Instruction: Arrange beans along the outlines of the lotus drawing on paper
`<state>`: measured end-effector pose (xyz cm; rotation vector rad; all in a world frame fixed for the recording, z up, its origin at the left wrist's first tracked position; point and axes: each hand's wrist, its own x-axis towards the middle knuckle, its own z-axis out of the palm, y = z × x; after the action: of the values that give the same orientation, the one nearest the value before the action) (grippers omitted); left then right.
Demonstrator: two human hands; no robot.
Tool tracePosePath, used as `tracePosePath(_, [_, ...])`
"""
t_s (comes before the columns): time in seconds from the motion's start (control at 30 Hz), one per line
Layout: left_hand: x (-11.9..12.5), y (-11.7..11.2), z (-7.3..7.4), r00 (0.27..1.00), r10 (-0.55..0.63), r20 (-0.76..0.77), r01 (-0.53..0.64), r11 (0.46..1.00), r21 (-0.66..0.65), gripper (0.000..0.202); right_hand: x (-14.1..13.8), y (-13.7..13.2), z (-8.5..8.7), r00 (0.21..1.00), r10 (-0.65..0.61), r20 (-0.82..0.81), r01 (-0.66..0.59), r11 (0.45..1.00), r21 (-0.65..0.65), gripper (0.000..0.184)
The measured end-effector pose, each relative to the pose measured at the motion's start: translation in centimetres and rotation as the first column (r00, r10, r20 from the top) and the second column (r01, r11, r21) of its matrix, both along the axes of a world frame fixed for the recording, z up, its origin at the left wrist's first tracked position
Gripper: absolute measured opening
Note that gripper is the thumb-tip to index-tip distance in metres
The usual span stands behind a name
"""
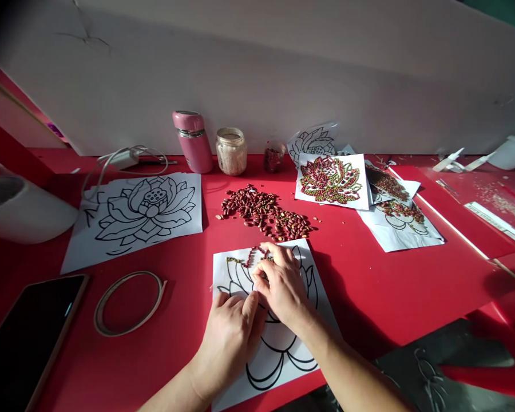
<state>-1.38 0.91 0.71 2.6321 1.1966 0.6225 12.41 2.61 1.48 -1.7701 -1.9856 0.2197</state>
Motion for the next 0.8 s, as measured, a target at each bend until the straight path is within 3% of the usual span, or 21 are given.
tracePosePath(0.27, [0.0, -0.1, -0.1, 1.000, 0.013, -0.020, -0.012, 0.998, 0.057, 0.006, 0.8, 0.3, -0.3, 0.987, -0.113, -0.116, 0.120, 0.991, 0.058, 0.007])
tracePosePath(0.63, [0.0, -0.1, -0.1, 1.000, 0.009, -0.011, -0.009, 1.000, 0.009, 0.005, -0.1, 0.8, -0.1, 0.996, -0.084, -0.010, 0.085, 0.995, 0.050, 0.020])
tracePosePath(0.8, [-0.1, -0.1, -0.2, 1.000, 0.008, -0.007, -0.008, 1.000, 0.027, 0.003, -0.3, 0.8, -0.1, 0.991, -0.129, 0.032, 0.128, 0.991, 0.026, 0.024])
